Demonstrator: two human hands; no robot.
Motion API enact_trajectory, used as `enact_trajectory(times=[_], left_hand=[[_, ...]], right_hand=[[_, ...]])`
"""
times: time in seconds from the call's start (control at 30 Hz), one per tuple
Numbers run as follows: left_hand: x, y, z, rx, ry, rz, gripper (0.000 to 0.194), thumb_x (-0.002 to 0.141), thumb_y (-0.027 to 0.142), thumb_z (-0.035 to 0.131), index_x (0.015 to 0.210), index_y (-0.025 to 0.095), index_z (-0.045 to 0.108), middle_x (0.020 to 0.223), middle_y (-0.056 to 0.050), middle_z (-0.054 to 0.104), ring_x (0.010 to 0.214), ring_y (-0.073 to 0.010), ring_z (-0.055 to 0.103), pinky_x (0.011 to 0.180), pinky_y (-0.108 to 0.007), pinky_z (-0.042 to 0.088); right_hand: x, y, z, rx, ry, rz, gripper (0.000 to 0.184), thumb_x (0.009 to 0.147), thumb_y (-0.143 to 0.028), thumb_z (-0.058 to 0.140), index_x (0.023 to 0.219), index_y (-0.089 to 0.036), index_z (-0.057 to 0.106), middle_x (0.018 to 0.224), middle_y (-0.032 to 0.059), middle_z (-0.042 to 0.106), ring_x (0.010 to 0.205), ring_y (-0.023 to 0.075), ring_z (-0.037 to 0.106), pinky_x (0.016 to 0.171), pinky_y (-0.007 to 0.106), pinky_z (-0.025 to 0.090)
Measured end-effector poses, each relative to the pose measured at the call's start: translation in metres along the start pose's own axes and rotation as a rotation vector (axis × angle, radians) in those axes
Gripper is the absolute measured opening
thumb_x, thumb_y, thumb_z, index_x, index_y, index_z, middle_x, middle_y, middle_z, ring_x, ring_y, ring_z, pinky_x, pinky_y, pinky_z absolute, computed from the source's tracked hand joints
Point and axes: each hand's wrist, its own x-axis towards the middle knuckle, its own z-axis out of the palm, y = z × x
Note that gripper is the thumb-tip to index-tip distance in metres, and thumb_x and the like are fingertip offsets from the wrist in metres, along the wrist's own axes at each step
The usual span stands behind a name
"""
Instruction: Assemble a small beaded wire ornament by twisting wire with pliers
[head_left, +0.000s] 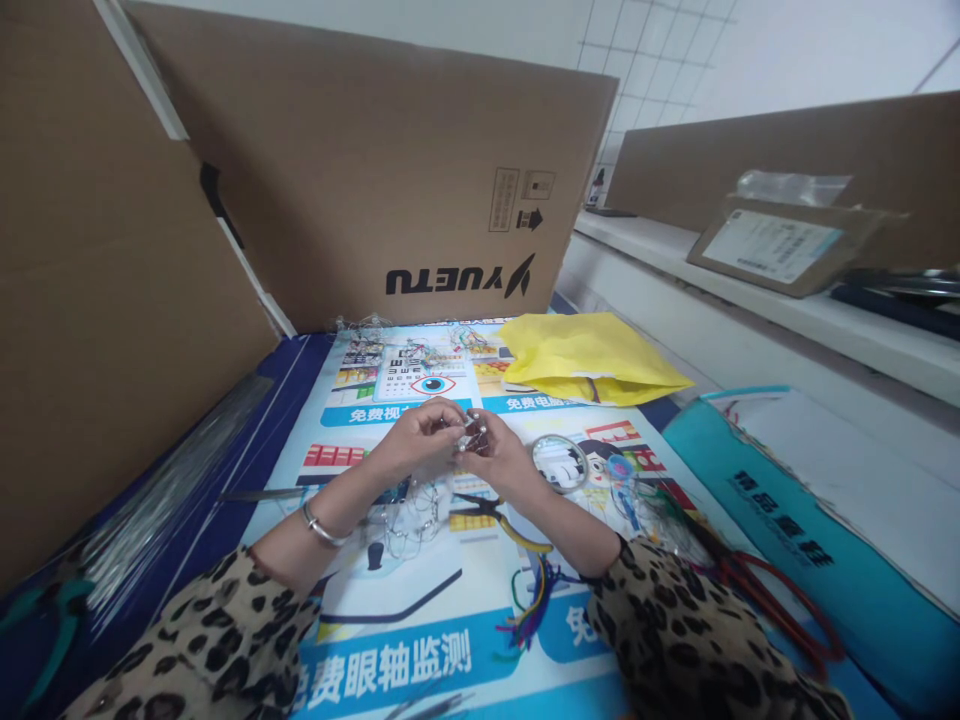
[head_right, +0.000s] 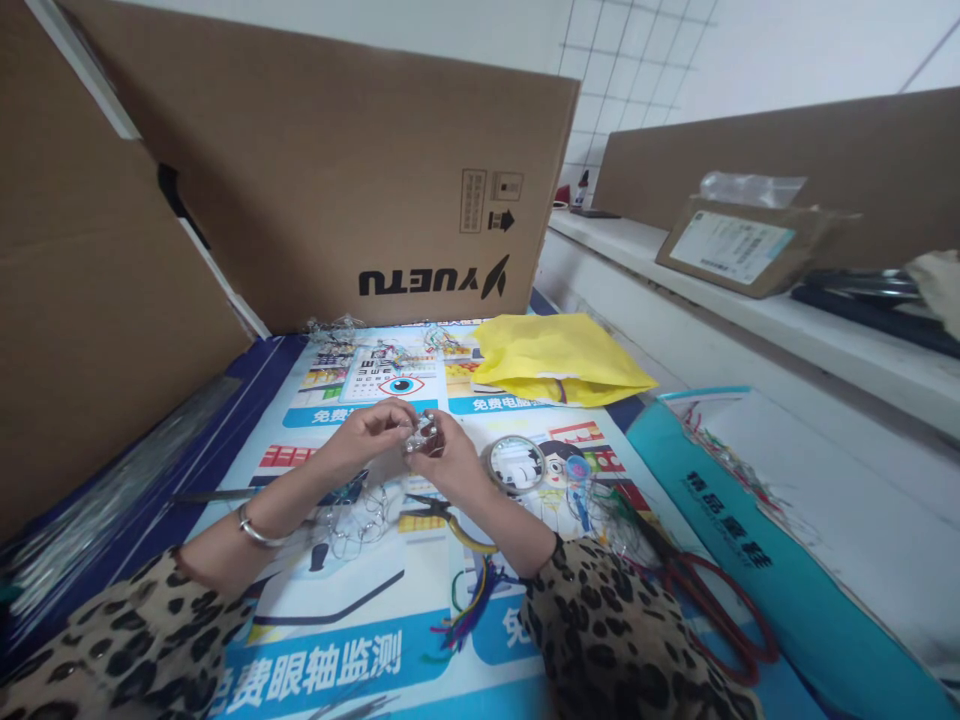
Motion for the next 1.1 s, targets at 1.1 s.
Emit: enact_trajectory(times=[1.1], left_hand=[[0.0,-0.009,-0.002,-0.156,0.109,0.035,0.009,0.076,0.022,0.065,0.071,0.015,0.061,0.087,-0.004,0.056,0.087,-0.0151,0.052,0.081,-0.027,0.039]], right_hand=[[-0.022,-0.024,-0.013,-0.066,0.265,-0.078,0.021,0.076,-0.041,0.059,0.082,-0.021,0.056,0.075,-0.001,0.054,0.071,0.0142,0.05,0.066,0.029,0.04]])
